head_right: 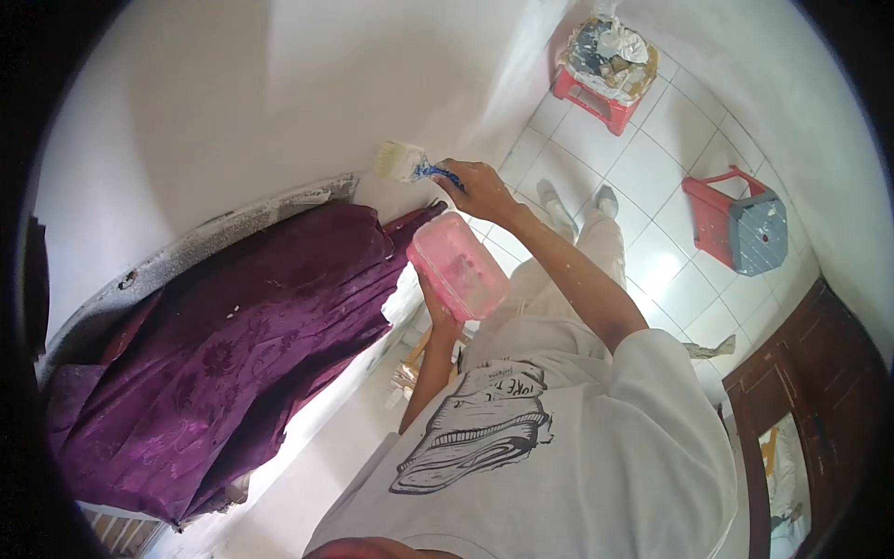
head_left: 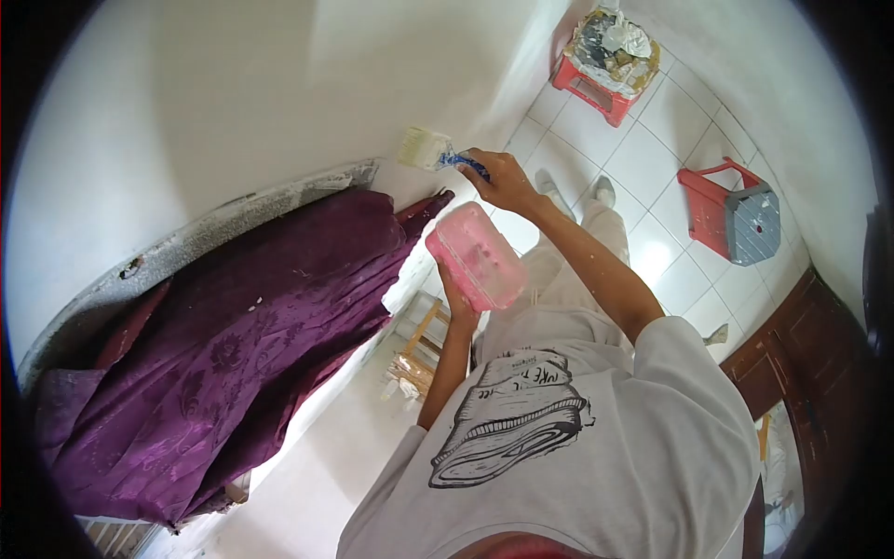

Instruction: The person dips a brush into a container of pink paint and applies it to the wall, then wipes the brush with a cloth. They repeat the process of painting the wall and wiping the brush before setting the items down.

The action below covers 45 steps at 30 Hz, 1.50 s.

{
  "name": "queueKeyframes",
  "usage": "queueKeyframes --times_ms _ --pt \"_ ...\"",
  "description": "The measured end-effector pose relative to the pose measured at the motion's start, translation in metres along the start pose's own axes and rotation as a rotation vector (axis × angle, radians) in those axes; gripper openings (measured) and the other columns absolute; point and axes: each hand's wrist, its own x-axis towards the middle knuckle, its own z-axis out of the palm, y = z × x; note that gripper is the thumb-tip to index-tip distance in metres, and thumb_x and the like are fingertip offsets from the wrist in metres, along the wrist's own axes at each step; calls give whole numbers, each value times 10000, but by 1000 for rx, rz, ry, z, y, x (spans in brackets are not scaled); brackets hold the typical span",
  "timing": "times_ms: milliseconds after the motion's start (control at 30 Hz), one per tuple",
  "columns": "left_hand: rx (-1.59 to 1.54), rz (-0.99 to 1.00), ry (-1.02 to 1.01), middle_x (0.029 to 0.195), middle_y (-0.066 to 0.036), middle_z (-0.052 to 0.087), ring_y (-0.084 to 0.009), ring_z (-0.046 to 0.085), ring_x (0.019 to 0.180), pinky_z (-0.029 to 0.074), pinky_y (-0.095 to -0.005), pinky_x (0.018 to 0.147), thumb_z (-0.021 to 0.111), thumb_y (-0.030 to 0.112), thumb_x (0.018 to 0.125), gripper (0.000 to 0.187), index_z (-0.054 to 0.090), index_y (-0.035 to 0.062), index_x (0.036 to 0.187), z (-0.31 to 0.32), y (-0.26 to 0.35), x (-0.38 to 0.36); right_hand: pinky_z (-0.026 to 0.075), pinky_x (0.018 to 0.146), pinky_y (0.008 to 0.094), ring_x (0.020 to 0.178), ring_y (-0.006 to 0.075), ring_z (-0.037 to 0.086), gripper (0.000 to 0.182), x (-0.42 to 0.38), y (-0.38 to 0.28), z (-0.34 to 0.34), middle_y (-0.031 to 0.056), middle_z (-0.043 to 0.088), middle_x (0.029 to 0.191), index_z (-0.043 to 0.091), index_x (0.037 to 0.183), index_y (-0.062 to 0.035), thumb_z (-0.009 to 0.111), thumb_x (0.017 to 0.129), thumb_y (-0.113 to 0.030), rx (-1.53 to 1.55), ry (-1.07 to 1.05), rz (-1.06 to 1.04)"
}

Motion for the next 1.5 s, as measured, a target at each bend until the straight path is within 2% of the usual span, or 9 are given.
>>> queueKeyframes --times_ms 233,467,567,700,800,867,1100,1433,1500 --pt "-80 -134 96 1383 -111 500 -275 540 1239 477 -467 1044 354 644 997 726 286 134 1509 -6 14 -4 494 665 517 731 457 636 247 5 154 43 261 649 763 674 943 -4 621 933 -246 -372 27 308" --pt "-121 -211 58 1369 -122 517 -282 542 1245 476 -474 1040 366 651 990 730 352 111 1480 -36 12 16 478 564 436 602 398 606 170 -7 -57 13 220 634 703 693 995 -7 670 900 -146 2 173 -79" --pt "-133 -249 -22 1373 -119 516 -278 540 1250 473 -474 1045 361 628 1003 707 351 106 1479 -67 -2 24 474 540 406 566 381 590 175 -8 -40 30 225 626 709 692 1007 0 685 894 -134 52 300 -168" --pt "13 -128 -28 1365 -120 526 -280 558 1229 481 -472 1037 356 609 1013 694 351 92 1476 -63 9 16 515 675 477 746 424 656 232 6 70 51 222 675 812 729 1069 -109 626 920 -253 -160 147 288" --pt "31 -157 -41 1369 -122 525 -282 559 1230 483 -473 1035 347 612 1014 697 342 98 1484 -72 17 13 491 627 478 636 405 627 223 -6 102 58 231 630 693 729 1000 -54 648 919 -246 -280 265 223" --pt "55 -186 -43 1374 -123 522 -282 556 1234 483 -474 1036 341 613 1014 697 336 103 1489 -81 16 9 489 619 489 646 394 642 236 -10 99 52 223 626 672 723 966 -58 645 927 -277 -555 145 499" --pt "9 -178 -84 1417 -123 480 -288 522 1276 464 -478 1060 318 616 1017 704 306 108 1505 -94 20 11 460 585 496 597 424 592 210 0 -11 50 195 610 641 673 989 -82 612 953 -280 -62 286 -34" --pt "-9 -141 -149 1444 -102 444 -276 499 1304 447 -473 1082 299 597 1030 676 265 139 1525 -85 20 9 530 777 521 815 417 682 251 5 136 39 244 675 791 695 978 -28 557 920 -229 -655 -46 529" --pt "17 -123 -185 1442 -99 445 -276 499 1302 450 -472 1079 301 597 1029 675 266 141 1525 -88 14 9 512 730 513 778 419 669 256 8 89 38 256 669 790 700 944 -2 570 923 -222 -517 -25 356"
